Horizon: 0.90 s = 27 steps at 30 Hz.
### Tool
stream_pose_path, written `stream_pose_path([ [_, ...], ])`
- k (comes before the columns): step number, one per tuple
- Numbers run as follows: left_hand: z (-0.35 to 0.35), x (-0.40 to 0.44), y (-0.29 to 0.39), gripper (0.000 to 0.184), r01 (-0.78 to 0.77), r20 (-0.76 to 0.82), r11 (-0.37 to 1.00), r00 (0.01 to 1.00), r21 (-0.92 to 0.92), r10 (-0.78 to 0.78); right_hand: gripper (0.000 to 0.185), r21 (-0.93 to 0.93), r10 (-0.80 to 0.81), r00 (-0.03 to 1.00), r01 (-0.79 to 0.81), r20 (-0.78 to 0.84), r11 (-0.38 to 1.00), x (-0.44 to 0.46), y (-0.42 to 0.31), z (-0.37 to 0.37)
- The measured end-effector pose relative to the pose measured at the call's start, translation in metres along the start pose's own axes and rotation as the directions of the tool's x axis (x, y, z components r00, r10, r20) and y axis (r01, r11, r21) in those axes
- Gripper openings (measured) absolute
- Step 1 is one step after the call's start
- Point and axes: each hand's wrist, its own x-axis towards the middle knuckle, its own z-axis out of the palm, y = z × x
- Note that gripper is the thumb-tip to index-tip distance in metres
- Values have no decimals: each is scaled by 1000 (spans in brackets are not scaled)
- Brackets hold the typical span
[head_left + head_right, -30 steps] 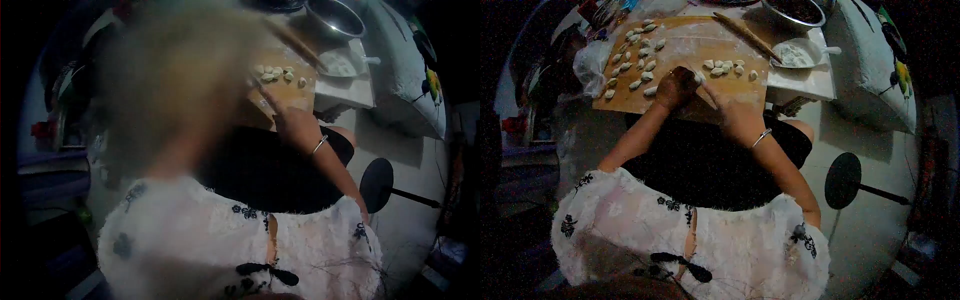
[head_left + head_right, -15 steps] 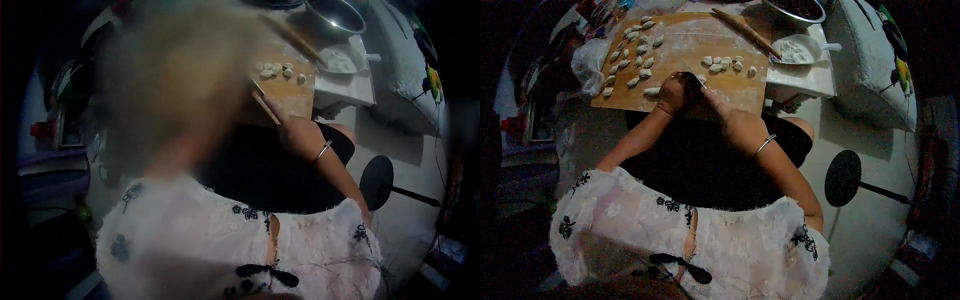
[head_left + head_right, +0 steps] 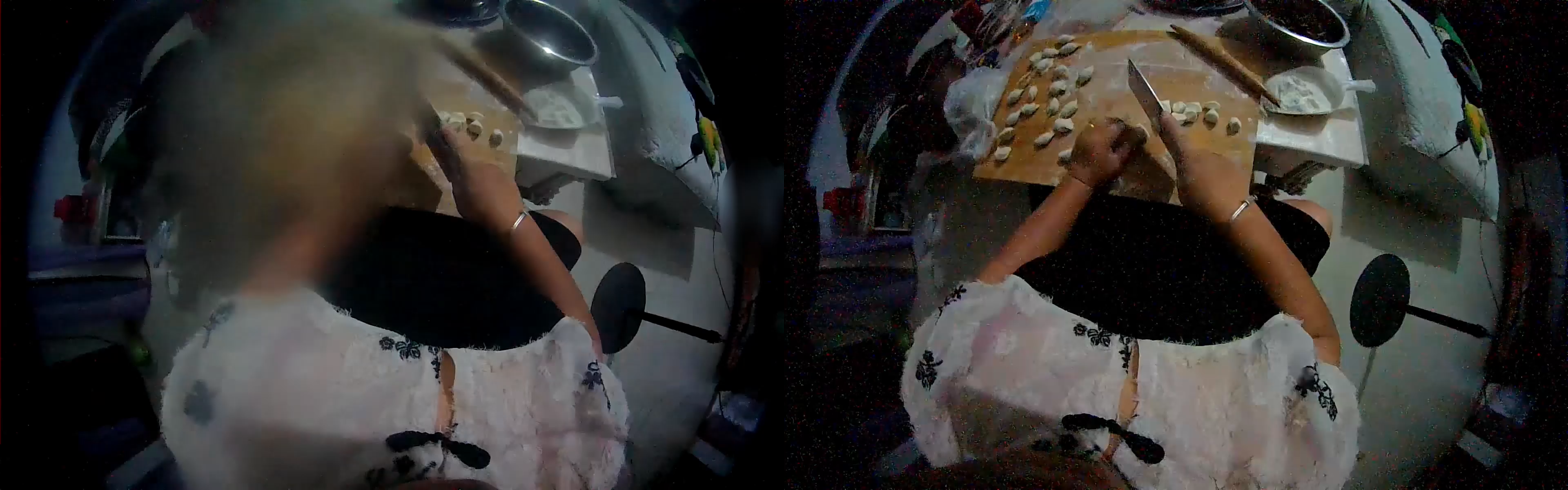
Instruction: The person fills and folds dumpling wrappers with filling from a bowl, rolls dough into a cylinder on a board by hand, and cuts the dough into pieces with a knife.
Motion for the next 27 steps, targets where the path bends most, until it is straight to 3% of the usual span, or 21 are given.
stream_pose_path([
  [2, -4, 3, 5, 22, 113, 101, 992, 988, 46, -117, 62, 30, -73, 996, 75, -53, 997, -11, 6, 8],
  [4, 7, 1, -8, 23, -63, 54, 980, 997, 188, 54, 63, 49, -147, 982, 154, -122, 987, -18, 8, 16],
  [5, 13, 0, -14, 24, -142, 30, 954, 990, 264, 139, 71, -20, -200, 970, 199, -141, 980, -20, 9, 20],
  [7, 22, -7, -23, 25, 283, -16, 954, 958, -99, -286, 81, -88, -256, 954, 245, -157, 966, -23, 7, 20],
  [11, 20, -10, -24, 27, 282, -72, 959, 956, -43, -284, 84, -41, -186, 983, 185, -6, 982, -26, 3, 17],
  [14, 17, -5, -19, 29, 254, -28, 956, 965, -147, -261, 80, -77, -160, 986, 164, 50, 983, -28, -1, 14],
  [16, 13, -2, -17, 29, 207, 60, 978, 976, 36, -209, 76, -128, -136, 987, 146, 84, 981, -28, -1, 14],
  [17, 8, 0, -12, 29, 207, 62, 978, 976, 37, -209, 77, -110, -155, 985, 163, 79, 980, -27, 1, 16],
  [20, 4, 2, -5, 26, 411, 102, 886, 912, -213, -398, 78, -98, -131, 981, 145, 144, 985, -25, -8, 6],
  [22, 19, -4, -25, 25, 214, 22, 977, 976, 17, -215, 78, -108, -87, 973, 113, 215, 988, -20, -9, 4],
  [24, 17, -4, -27, 25, 159, 29, 986, 987, 41, -161, 82, -100, -196, 970, 211, 142, 972, -12, -7, 5],
  [25, 16, -4, -26, 25, 100, 34, 993, 994, 64, -102, 82, -99, -196, 970, 211, 141, 973, -10, -8, 1],
  [27, 14, 1, -16, 25, 124, 8, 991, 992, 50, -124, 78, -110, -120, 961, 151, 250, 982, -7, -23, -23],
])
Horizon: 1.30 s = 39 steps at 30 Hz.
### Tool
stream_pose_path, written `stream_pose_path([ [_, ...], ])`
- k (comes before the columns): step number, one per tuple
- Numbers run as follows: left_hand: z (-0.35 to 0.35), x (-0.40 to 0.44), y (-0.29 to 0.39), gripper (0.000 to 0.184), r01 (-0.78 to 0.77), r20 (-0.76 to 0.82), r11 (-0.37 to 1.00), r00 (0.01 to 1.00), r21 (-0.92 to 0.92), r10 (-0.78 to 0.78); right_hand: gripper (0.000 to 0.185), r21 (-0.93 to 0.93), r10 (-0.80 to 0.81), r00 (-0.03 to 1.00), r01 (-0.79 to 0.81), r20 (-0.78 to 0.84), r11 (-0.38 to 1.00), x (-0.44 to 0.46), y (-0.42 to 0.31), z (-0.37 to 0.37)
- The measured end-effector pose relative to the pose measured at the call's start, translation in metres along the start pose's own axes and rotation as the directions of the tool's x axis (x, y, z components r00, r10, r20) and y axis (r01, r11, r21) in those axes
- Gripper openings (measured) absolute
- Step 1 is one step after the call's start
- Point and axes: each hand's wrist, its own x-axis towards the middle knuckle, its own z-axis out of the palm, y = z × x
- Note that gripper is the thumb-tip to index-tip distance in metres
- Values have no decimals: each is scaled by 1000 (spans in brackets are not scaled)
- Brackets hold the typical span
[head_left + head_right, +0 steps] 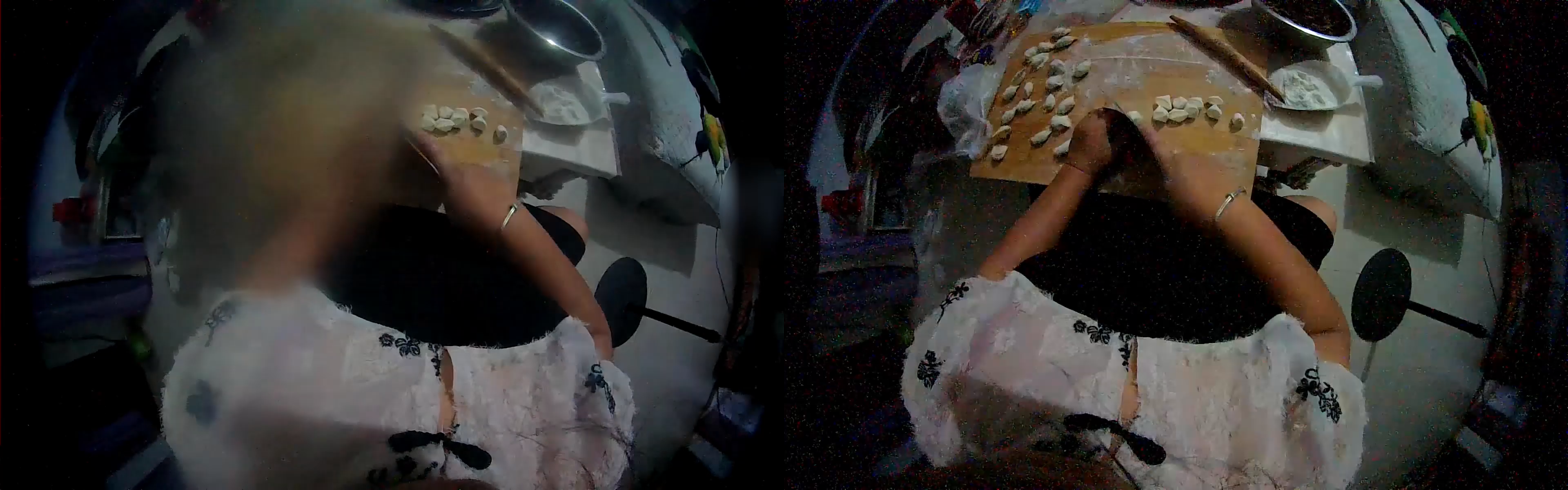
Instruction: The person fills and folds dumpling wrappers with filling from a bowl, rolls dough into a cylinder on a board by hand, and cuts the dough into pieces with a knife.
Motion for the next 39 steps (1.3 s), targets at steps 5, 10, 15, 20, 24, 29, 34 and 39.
stream_pose_path([
  [5, 6, -8, -3, 27, 55, -22, 998, 998, -24, -56, 75, 58, -40, 994, 46, -99, 997, 19, 5, 6],
  [10, -9, -22, -4, 30, 73, -52, 994, 996, 85, -69, 74, 108, -20, 952, 56, -307, 993, 29, 40, 35],
  [15, -16, -13, 25, 31, -31, -46, 992, 998, 125, 37, 76, 106, -17, 933, 59, -360, 993, -8, 18, 34],
  [20, 2, -14, 26, 26, -38, -151, 998, 987, 51, 46, 80, -19, -32, 968, 28, -247, 999, -22, 12, 35],
  [24, 4, -17, 26, 22, -74, -48, 987, 995, 145, 82, 86, -47, 0, 989, -7, -148, 999, -26, 15, 41],
  [29, -7, -15, 35, 18, -72, 111, 983, 992, 170, 54, 88, -77, -93, 971, 78, -219, 994, -20, 23, 50],
  [34, 10, -21, 15, 27, -117, 32, 953, 993, 280, 113, 85, -41, -12, 997, 9, -73, 999, -2, 4, 31],
  [39, 2, -18, 14, 35, -33, 108, 990, 994, 134, 19, 82, 22, -76, 968, 83, -239, 996, 19, 3, 26],
])
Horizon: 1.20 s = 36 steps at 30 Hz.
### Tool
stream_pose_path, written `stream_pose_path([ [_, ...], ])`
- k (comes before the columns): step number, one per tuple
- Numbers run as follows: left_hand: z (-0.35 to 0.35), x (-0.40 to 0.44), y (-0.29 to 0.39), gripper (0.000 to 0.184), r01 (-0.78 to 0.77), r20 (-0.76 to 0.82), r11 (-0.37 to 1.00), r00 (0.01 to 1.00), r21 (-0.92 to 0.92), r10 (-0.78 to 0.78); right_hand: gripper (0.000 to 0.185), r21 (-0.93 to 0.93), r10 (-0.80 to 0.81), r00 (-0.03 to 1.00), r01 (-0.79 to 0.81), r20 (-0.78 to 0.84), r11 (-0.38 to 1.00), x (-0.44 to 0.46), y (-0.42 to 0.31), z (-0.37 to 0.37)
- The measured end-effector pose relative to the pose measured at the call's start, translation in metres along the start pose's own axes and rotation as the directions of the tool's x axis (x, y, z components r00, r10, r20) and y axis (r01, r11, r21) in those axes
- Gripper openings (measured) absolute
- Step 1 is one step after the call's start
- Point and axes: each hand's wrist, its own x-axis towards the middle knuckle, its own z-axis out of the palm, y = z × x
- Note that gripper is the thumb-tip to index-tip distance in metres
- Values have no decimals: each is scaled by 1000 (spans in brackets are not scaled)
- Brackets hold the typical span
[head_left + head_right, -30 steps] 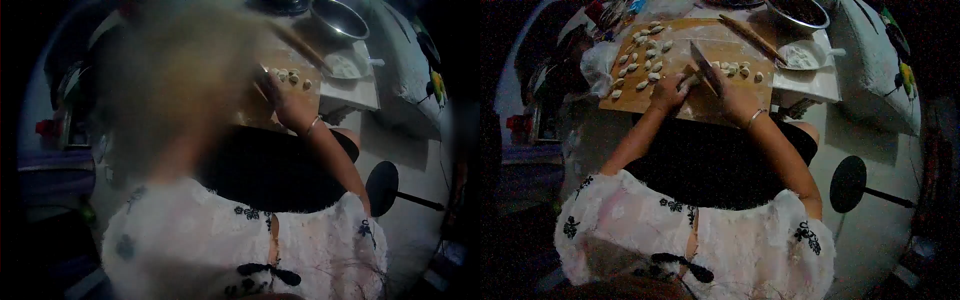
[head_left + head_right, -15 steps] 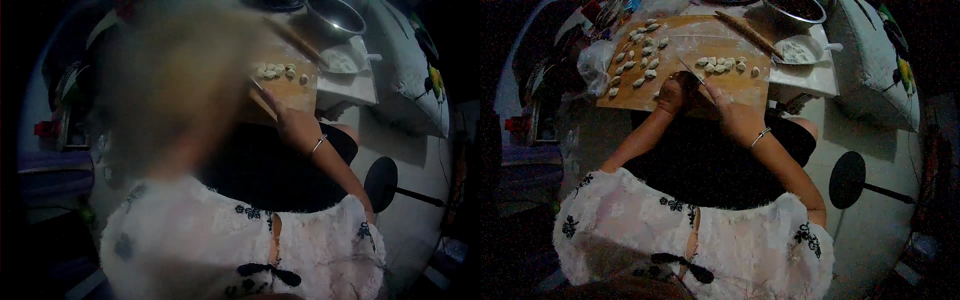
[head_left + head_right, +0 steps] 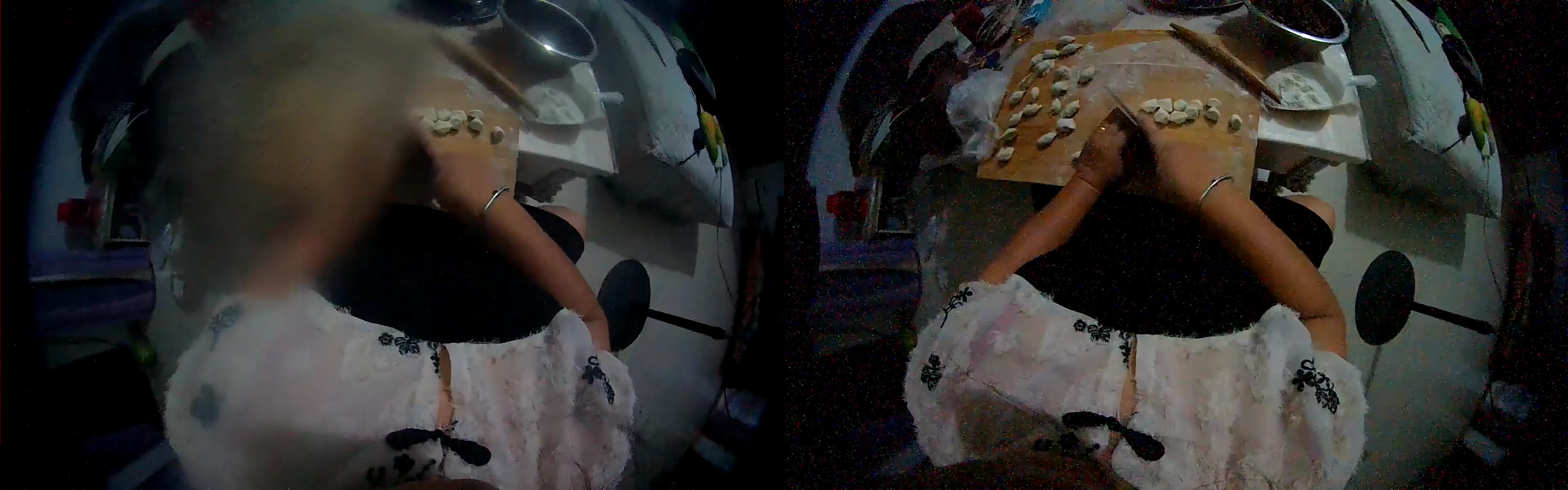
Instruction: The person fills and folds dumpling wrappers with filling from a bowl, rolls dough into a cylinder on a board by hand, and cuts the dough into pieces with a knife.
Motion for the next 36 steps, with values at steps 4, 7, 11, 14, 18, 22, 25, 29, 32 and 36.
stream_pose_path([
  [4, -17, -2, 0, 25, -26, -236, 993, 972, -113, -1, 71, 97, 59, 991, -48, -118, 994, -1, 26, 13],
  [7, -31, 0, 9, 24, 36, -201, 978, 976, -206, -78, 65, 134, 156, 984, -144, -83, 980, -22, 7, -1],
  [11, -25, 3, 3, 29, 176, -84, 933, 974, -313, -212, 69, 44, 108, 992, -106, -64, 993, -31, 4, -1],
  [14, -18, 2, -3, 27, 286, -29, 877, 946, -386, -322, 71, 54, 61, 997, -58, -51, 997, -35, 2, 4],
  [18, -32, 8, 3, 23, 274, 77, 923, 962, -272, -263, 73, -7, 117, 991, -117, 61, 993, -38, -6, -4],
  [22, -28, 7, -2, 22, 218, 29, 912, 975, -347, -221, 74, -32, 129, 980, -126, 154, 992, -37, -11, -12],
  [25, -25, 7, -7, 23, 200, 24, 943, 979, -267, -201, 80, -99, 44, 992, -32, 116, 995, -31, -1, -1],
  [29, -19, 5, -13, 24, 293, 43, 929, 956, -226, -291, 80, -136, 83, 980, -59, 179, 989, -20, -7, -7],
  [32, -25, 9, -11, 26, 346, 80, 888, 938, -303, -338, 77, -113, -15, 996, 25, 86, 993, -11, -4, -2],
  [36, -19, 12, -16, 32, 290, 89, 941, 956, -174, -278, 72, -113, -21, 999, 24, 30, 993, 4, -16, -11],
])
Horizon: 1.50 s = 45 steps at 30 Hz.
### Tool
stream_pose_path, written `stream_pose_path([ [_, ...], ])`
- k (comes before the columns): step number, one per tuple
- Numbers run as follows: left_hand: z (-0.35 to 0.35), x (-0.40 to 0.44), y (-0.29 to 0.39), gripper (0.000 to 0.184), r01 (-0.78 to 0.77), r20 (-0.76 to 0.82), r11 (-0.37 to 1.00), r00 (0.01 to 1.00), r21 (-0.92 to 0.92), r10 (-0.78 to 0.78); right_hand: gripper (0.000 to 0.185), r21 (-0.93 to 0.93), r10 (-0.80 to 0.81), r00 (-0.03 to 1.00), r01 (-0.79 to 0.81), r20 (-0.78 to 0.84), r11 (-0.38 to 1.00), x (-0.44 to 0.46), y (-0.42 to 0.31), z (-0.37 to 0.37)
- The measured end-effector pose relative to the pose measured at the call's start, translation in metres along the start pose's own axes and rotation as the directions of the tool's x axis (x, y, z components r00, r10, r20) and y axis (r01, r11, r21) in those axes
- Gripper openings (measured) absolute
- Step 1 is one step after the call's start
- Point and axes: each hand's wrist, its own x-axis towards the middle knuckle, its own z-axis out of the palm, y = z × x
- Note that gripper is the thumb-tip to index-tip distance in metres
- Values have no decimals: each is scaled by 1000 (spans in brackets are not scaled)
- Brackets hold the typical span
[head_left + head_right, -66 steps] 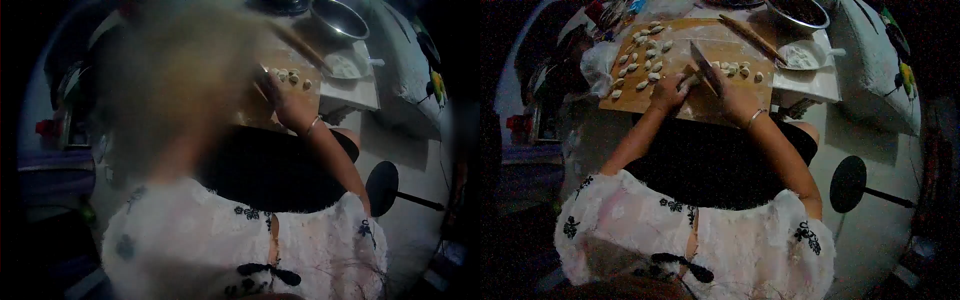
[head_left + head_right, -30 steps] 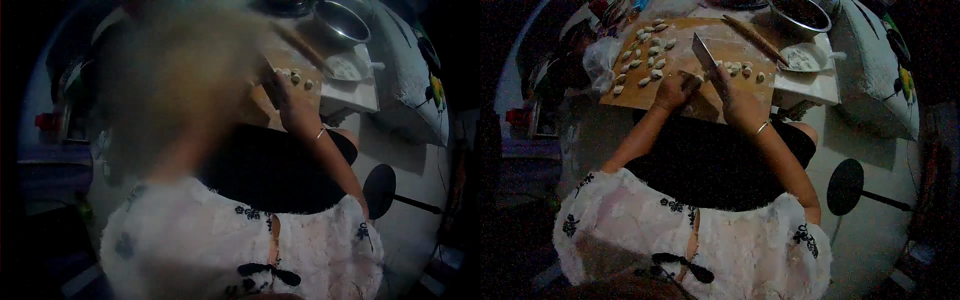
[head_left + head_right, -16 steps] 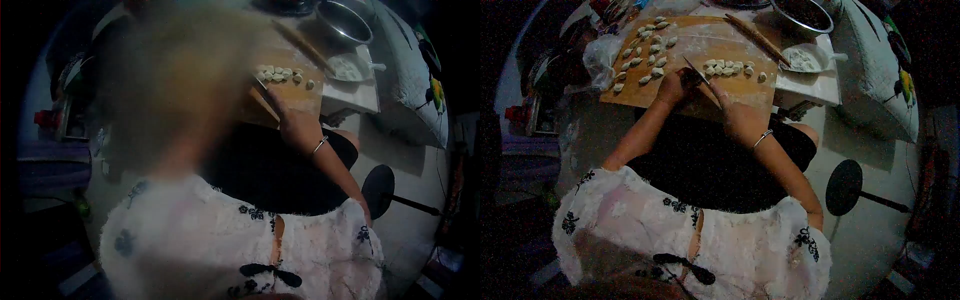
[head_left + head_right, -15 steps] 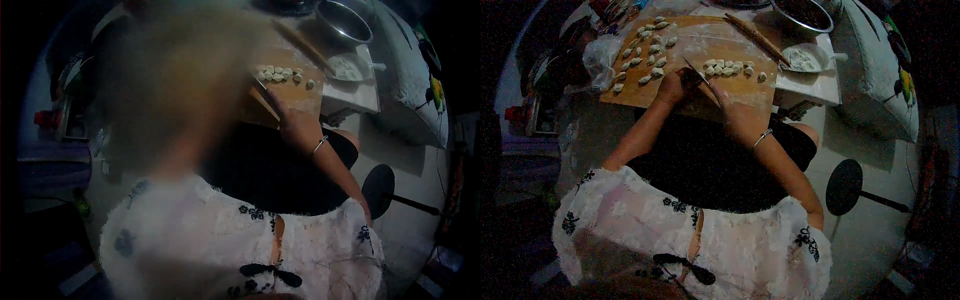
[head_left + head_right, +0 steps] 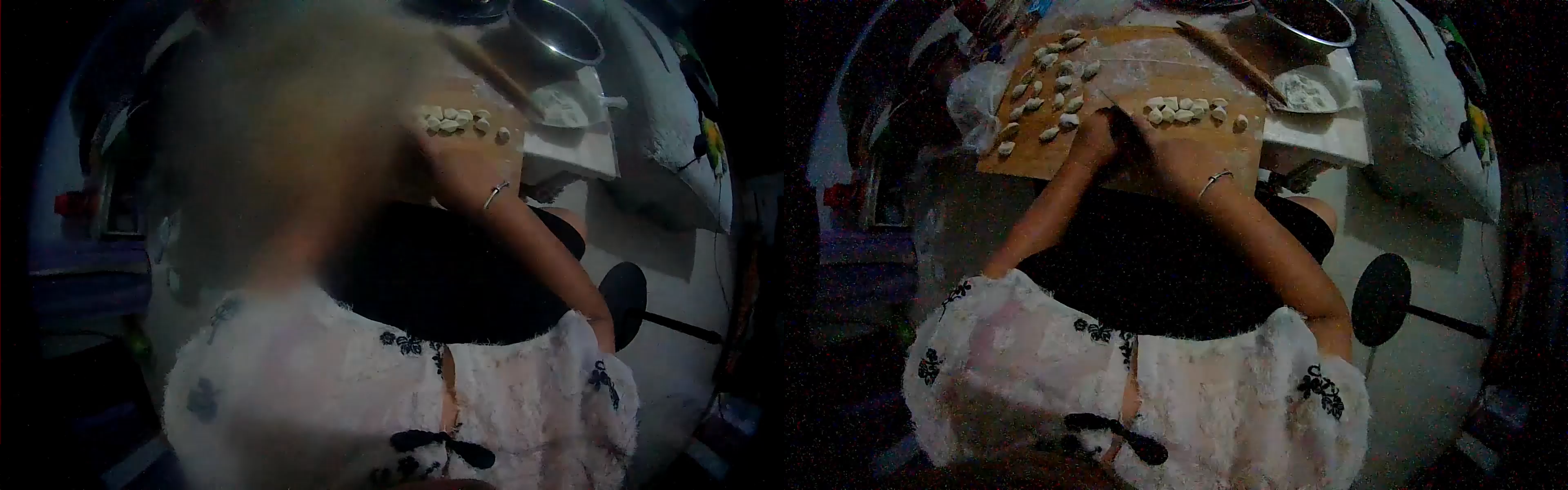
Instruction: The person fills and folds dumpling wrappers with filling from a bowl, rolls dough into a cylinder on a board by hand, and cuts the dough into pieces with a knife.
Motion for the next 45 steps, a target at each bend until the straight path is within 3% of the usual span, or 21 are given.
stream_pose_path([
  [2, 6, -2, -12, 35, -1, -40, 1000, 999, -12, 0, 71, -5, 0, 999, 1, 37, 1000, 4, -1, -3],
  [5, 15, -8, -38, 37, -63, -56, 996, 996, 61, 67, 64, 140, 52, 996, -62, 73, 988, 12, 8, 12],
  [8, -3, -15, -19, 38, -74, -24, 994, 997, 82, 76, 79, 72, 107, 993, -103, -57, 992, 1, 30, 25],
  [9, -23, -17, 7, 39, -44, 15, 997, 999, 60, 43, 79, 72, 106, 993, -102, -54, 992, -4, 31, 28],
  [10, -28, -17, 17, 37, -27, 30, 1000, 999, 3, 27, 79, 92, 75, 985, -62, -154, 994, -9, 33, 33],
  [12, -21, -23, 14, 31, -45, -34, 999, 998, 5, 46, 77, 70, 27, 973, -11, -231, 997, -29, 19, 18],
  [13, -16, -23, 16, 31, -47, -34, 999, 998, 4, 47, 77, 70, 28, 972, -12, -232, 997, -33, 14, 13],
  [15, -13, -21, 35, 28, -64, -74, 992, 995, 107, 72, 76, 85, 68, 997, -64, -47, 994, -40, 9, 9],
  [17, -8, -22, 33, 25, -59, -52, 983, 996, 174, 69, 78, -30, 10, 994, -14, -112, 999, -46, 14, 18],
  [19, 10, -19, 7, 21, -381, -108, 890, 902, 252, 417, 79, -5, 20, 997, -20, -69, 1000, -49, 13, 17],
  [23, 6, -21, 12, 19, -336, -70, 922, 933, 190, 354, 79, 35, 29, 999, -28, -21, 999, -49, 13, 21],
  [26, 8, -20, 5, 17, -412, -85, 899, 900, 152, 427, 77, 18, -7, 997, 8, -82, 1000, -41, 12, 23],
  [28, 13, -19, -1, 20, -313, -6, 929, 947, 199, 320, 74, 41, 4, 1000, -4, 10, 999, -35, 6, 14],
  [32, 9, -19, 8, 21, -320, -44, 929, 942, 183, 333, 71, 12, 113, 980, -117, 165, 993, -16, -13, -4],
  [37, 8, -23, -2, 25, -291, -89, 944, 948, 154, 306, 71, 37, -13, 998, 15, -60, 999, -5, -2, 3],
  [38, 6, -25, -4, 26, -285, -112, 949, 947, 136, 301, 74, -44, -30, 983, 23, -179, 999, 5, 21, 33],
  [39, 3, -27, -5, 27, -274, -144, 956, 947, 107, 287, 74, -49, -37, 984, 28, -175, 998, 3, 27, 35],
  [41, -6, -29, 0, 28, -180, -195, 984, 965, -13, 174, 80, 22, 149, 986, -148, -75, 989, -3, 32, 38],
  [43, -25, -31, 16, 30, 51, -128, 997, 990, -54, -57, 86, 60, 143, 987, -139, -70, 989, -20, 20, 24],
  [44, -40, -27, 29, 31, 85, -43, 975, 994, -204, -96, 79, -4, 92, 976, -95, -197, 996, -25, 18, 26],
  [45, -32, -28, 22, 31, 86, -43, 975, 994, -205, -97, 76, -38, 61, 964, -73, -259, 997, -27, 15, 26],
])
